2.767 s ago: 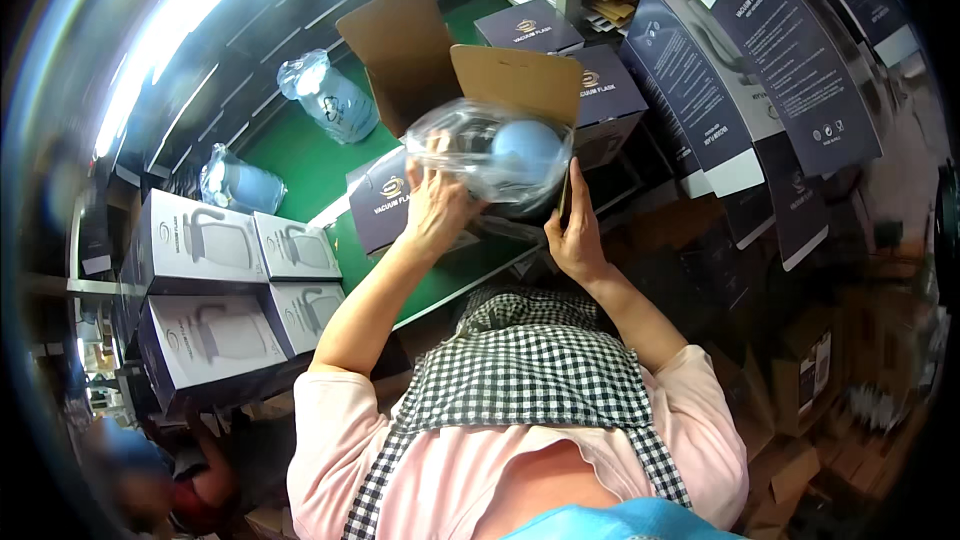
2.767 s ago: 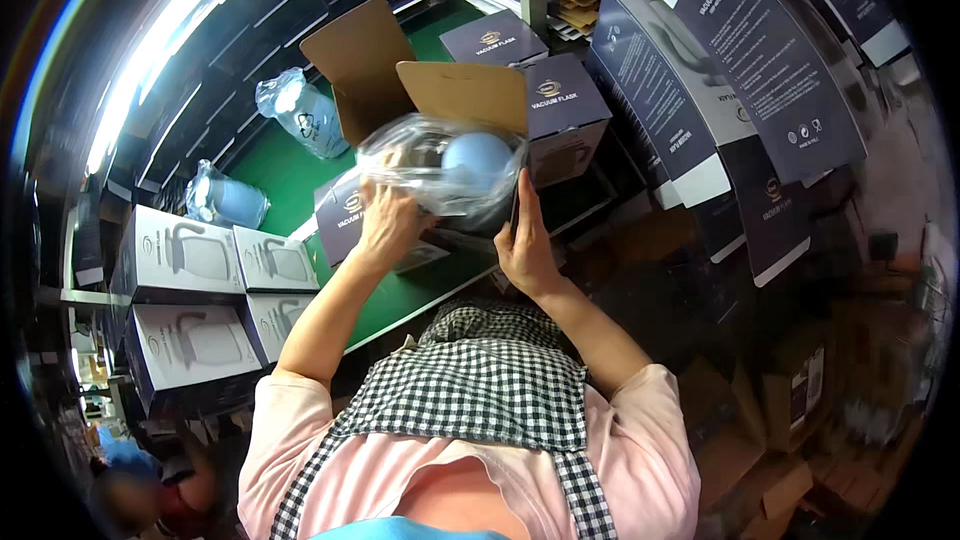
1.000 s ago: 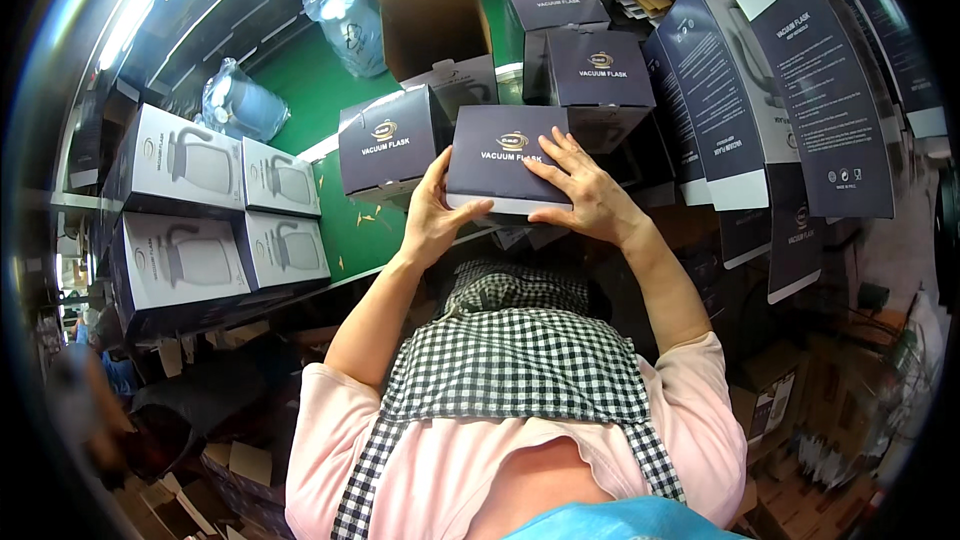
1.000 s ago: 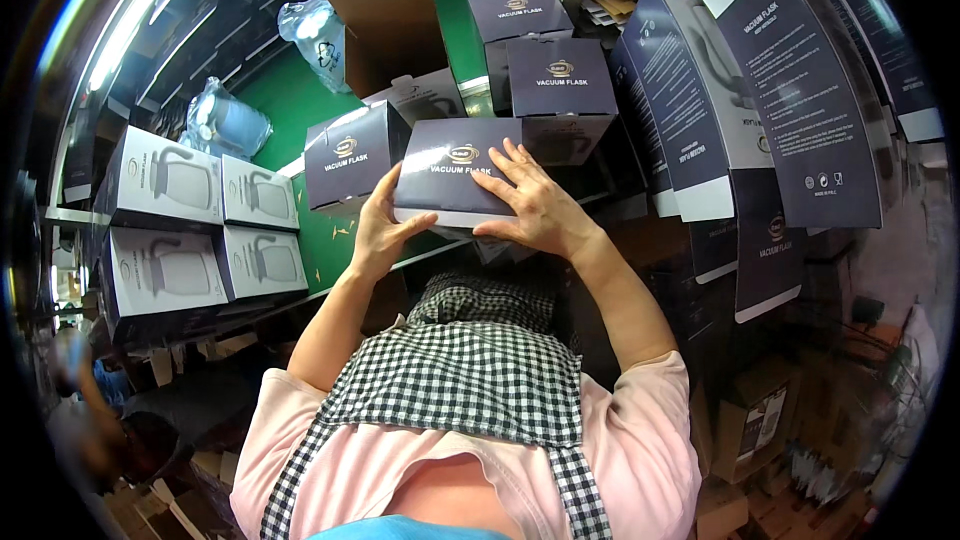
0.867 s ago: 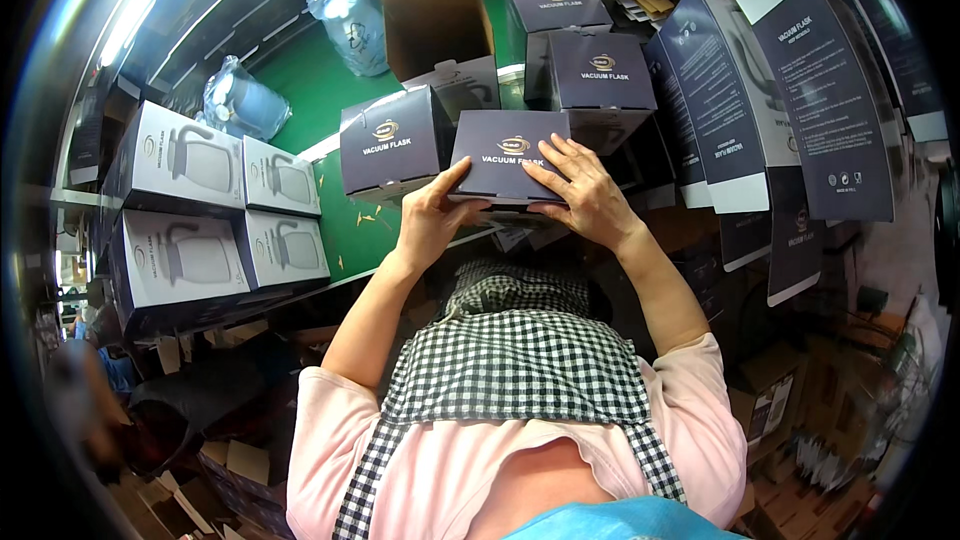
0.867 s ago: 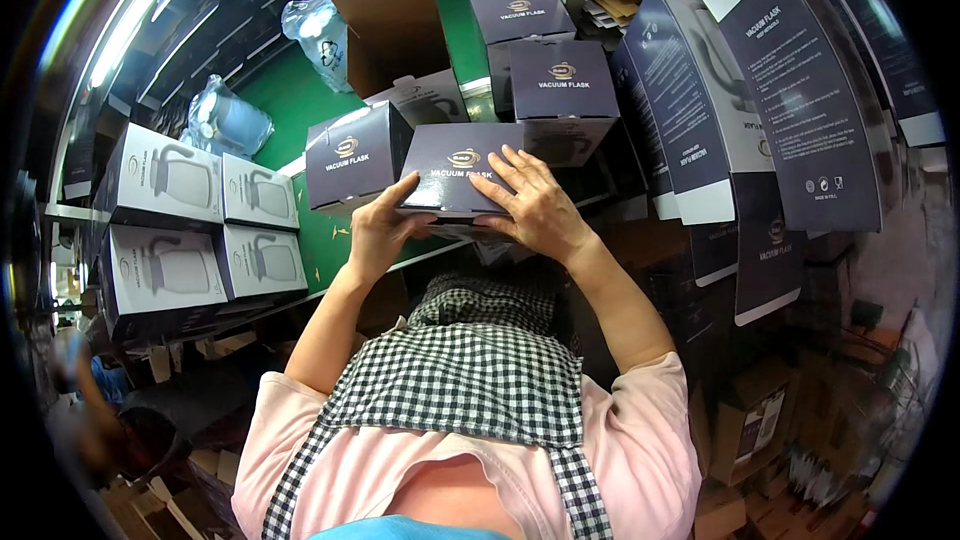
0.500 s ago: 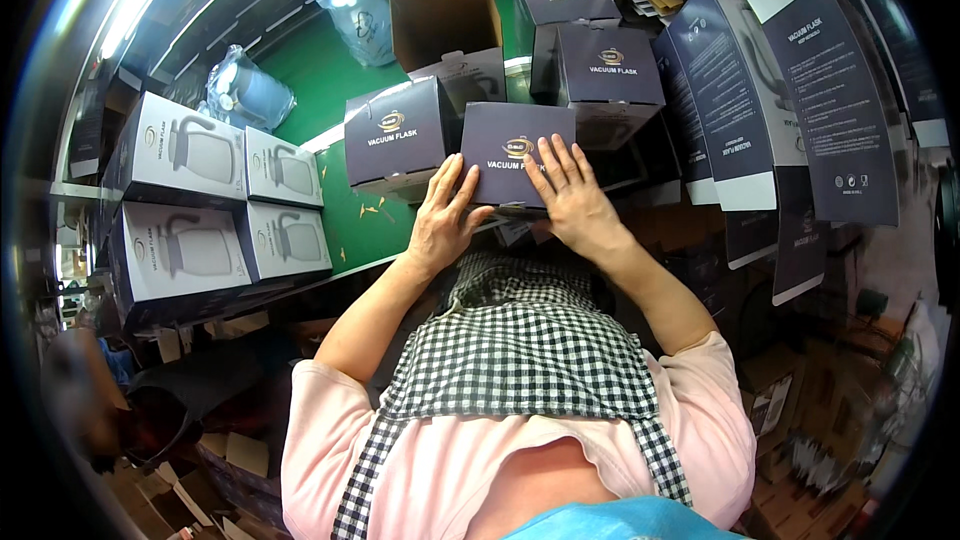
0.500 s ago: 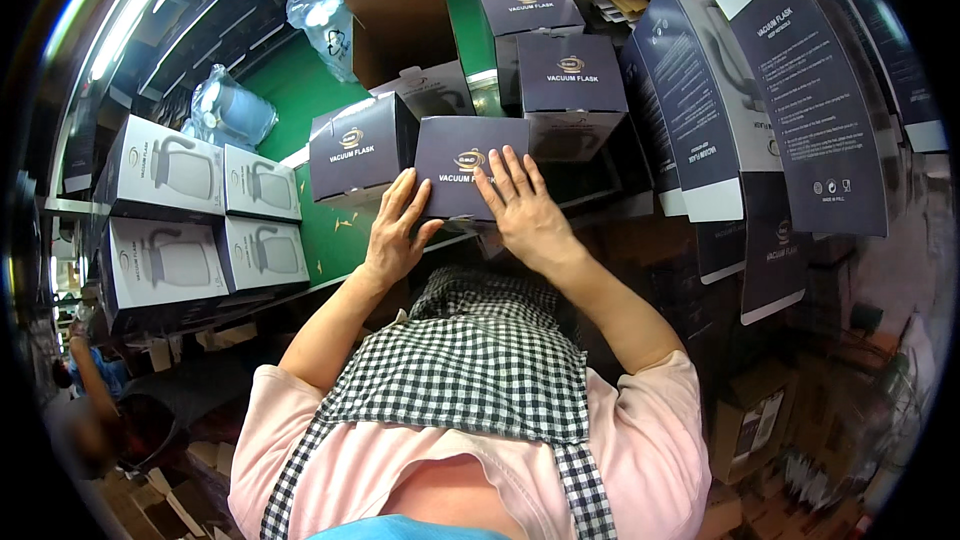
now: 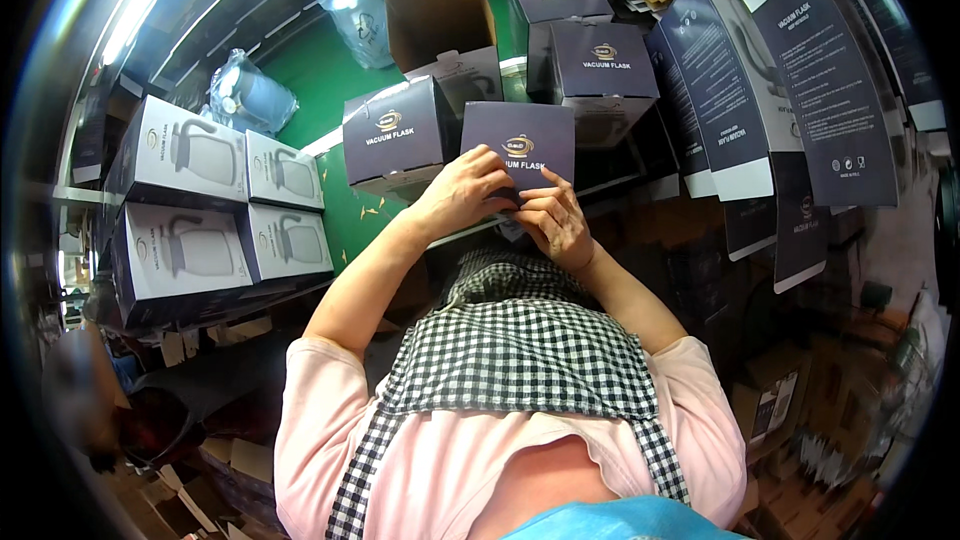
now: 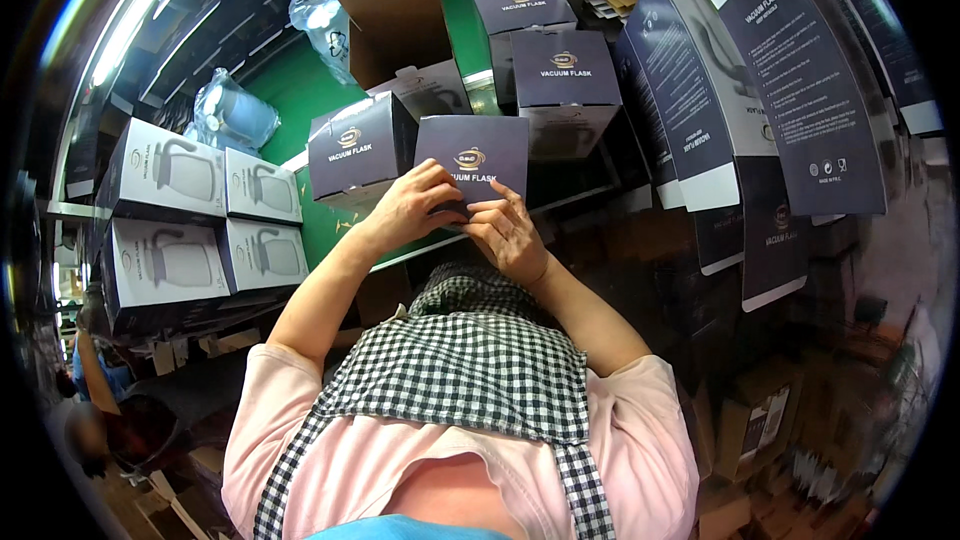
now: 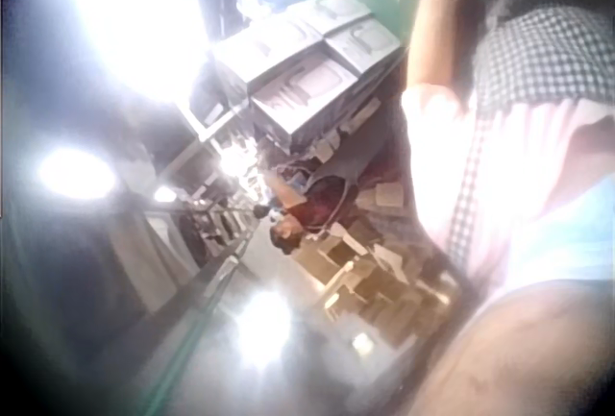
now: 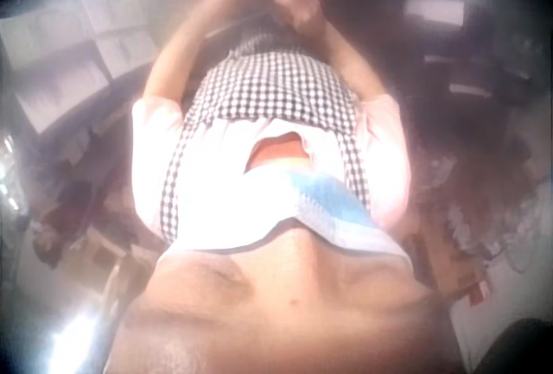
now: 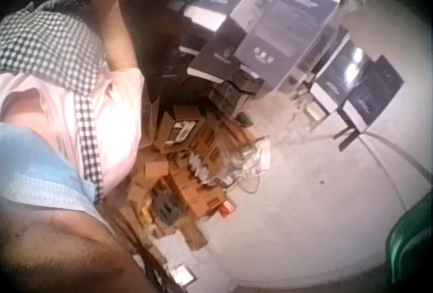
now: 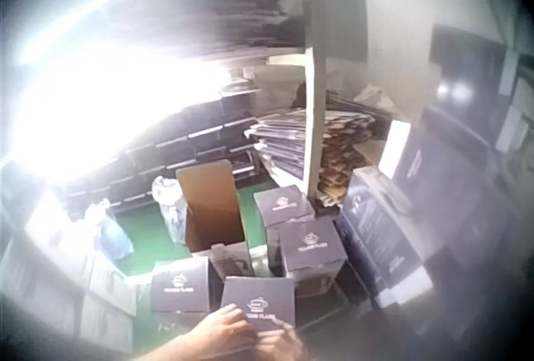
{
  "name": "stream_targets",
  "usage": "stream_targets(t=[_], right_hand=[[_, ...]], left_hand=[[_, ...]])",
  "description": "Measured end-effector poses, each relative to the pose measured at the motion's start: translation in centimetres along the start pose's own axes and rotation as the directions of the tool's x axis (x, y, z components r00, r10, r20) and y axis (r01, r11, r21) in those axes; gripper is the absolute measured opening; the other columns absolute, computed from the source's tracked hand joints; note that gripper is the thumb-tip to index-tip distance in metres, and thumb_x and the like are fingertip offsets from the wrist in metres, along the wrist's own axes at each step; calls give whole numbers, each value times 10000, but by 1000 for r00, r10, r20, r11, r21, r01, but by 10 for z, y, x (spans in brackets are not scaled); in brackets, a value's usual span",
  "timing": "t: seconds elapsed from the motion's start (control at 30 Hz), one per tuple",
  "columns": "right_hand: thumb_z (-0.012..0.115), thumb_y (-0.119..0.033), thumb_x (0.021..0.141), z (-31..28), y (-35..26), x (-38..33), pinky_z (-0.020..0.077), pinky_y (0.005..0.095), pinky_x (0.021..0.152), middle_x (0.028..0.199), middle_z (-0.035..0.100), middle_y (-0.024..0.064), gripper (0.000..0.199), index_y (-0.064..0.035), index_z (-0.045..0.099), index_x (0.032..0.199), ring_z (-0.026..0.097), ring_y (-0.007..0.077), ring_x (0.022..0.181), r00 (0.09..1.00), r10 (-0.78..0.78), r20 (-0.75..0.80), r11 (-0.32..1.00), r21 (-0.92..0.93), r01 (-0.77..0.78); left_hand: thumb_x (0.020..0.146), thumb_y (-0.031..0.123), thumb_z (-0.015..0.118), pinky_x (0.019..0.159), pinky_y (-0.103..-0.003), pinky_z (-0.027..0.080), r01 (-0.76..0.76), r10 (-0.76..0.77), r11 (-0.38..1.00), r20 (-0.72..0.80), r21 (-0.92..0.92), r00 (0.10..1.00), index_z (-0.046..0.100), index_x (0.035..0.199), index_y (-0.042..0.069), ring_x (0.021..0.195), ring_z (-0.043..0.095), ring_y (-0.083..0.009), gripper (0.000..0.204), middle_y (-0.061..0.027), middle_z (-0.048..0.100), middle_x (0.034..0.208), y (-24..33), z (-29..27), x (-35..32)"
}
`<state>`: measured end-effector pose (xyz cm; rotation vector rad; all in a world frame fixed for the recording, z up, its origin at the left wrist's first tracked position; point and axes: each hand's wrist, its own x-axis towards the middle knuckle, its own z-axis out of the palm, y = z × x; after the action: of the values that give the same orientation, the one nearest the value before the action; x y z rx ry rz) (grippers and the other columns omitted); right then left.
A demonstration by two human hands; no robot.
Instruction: The person places vacuum flasks into plastic bags and then into individual product boxes. The person then stacks the boxed flasks and carries them to a larger shipping carton, where they are placed for transport.
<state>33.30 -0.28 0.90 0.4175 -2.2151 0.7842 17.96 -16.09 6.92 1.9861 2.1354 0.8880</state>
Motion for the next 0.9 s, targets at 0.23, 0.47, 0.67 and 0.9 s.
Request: stream_targets(t=[0.23,0.47,0.67,0.9], right_hand=[[748,-54,809,3,0,-11,424,544,1089,961,566,33,112,-55,692,906,613,216,1077,996,-54,-70,998,-13,53],[710,-46,821,-1,-4,-1,463,497,1032,1096,602,62,197,-55,707,1017,599,244,1111,999,1,-43,1000,-30,-2],[701,-61,826,10,-12,7,468,434,960,1160,629,92,281,-44,699,1106,594,245,1139,996,82,19,958,-276,-74],[752,-96,789,8,-10,6,468,400,929,1076,688,61,219,-46,728,1001,642,208,1044,999,10,-35,975,-222,-17]], left_hand=[[738,154,768,915,-388,470,-163,142,978,155,133,978,672,882,53,1000,571,-242,200,-41,605,995,15,-4,5],[801,108,710,839,-398,503,197,-216,967,-110,-159,970,656,867,15,901,612,-293,126,-97,616,911,2,6,-2],[937,156,612,1122,-426,323,405,-322,895,-357,188,877,469,1372,-48,1345,417,-356,502,-241,460,1412,-21,31,1],[970,232,573,1136,-425,314,411,-327,886,-338,215,882,457,1378,-78,1418,352,-350,526,-251,422,1467,-24,37,0]])
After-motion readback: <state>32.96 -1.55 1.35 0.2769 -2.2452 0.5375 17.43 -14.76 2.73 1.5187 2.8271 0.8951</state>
